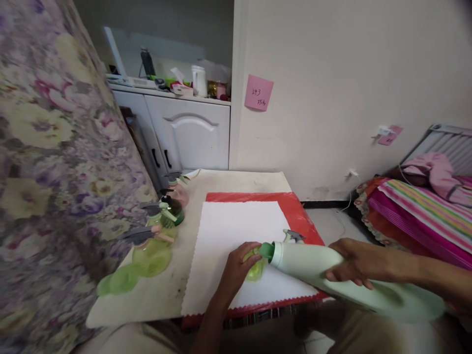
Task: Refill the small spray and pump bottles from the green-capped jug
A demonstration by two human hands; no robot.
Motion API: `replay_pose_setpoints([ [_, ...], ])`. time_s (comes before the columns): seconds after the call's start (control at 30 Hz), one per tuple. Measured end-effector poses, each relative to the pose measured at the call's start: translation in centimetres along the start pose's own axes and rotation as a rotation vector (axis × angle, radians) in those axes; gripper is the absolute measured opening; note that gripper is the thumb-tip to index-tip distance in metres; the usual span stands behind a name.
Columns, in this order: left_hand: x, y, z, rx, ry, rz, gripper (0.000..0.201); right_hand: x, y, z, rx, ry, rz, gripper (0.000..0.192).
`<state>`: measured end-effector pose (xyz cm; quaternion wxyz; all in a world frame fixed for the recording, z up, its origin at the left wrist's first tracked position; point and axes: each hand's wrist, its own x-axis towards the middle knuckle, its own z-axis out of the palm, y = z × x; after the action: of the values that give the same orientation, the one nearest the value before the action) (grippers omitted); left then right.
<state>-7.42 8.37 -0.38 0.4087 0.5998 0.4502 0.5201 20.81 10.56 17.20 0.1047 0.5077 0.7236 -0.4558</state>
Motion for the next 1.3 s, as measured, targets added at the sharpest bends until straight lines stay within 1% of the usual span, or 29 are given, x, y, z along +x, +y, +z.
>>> replay_pose_setpoints([
  [0.1, 0.0, 0.0, 0.0, -0.005, 0.005, -0.011, 0.024, 0.2, 0.6, 0.5, 0.074, -0.010, -0.061, 0.033],
  [0.2, 0.0, 0.0, 0.0, -0.018, 0.013, -0.016, 0.024, 0.3, 0.9, 1.1, 0.136, -0.004, -0.091, 0.030],
  [0.4, 0.1, 0.4, 0.1, -0.009, 0.002, -0.026, 0.025, -0.1, 1.5, 1.5, 0.252, 0.034, -0.135, 0.033],
  [0.53, 0.1, 0.7, 0.1, 0.035, 0.008, -0.035, 0.026, -0.6, 2.7, 1.5, 0.327, 0.127, -0.229, 0.038],
  [0.7, 0.2, 1.0, 0.0, 0.089, -0.004, -0.045, 0.026, -0.3, 4.2, 2.8, 0.532, 0.351, -0.320, 0.038],
  [0.77, 0.2, 1.1, 0.1, 0.105, -0.005, -0.047, 0.029, 0.6, 4.7, 3.8, 0.579, 0.462, -0.367, 0.043],
  [0.87, 0.0, 1.2, 0.1, 0.134, 0.001, -0.059, 0.034, 3.0, 5.6, 5.4, 0.660, 0.630, -0.432, 0.050],
  [0.97, -0.1, 1.2, 0.1, 0.161, 0.013, -0.066, 0.032, 5.7, 6.0, 6.9, 0.738, 0.744, -0.480, 0.049],
  [1.1, -0.1, 1.3, 0.2, 0.192, 0.023, -0.069, 0.027, 8.7, 5.5, 8.2, 0.846, 0.869, -0.521, 0.044],
  [1.3, 0.0, 1.5, 0.2, 0.235, 0.010, -0.093, 0.029, 11.8, 4.1, 10.2, 0.939, 0.960, -0.540, 0.040],
])
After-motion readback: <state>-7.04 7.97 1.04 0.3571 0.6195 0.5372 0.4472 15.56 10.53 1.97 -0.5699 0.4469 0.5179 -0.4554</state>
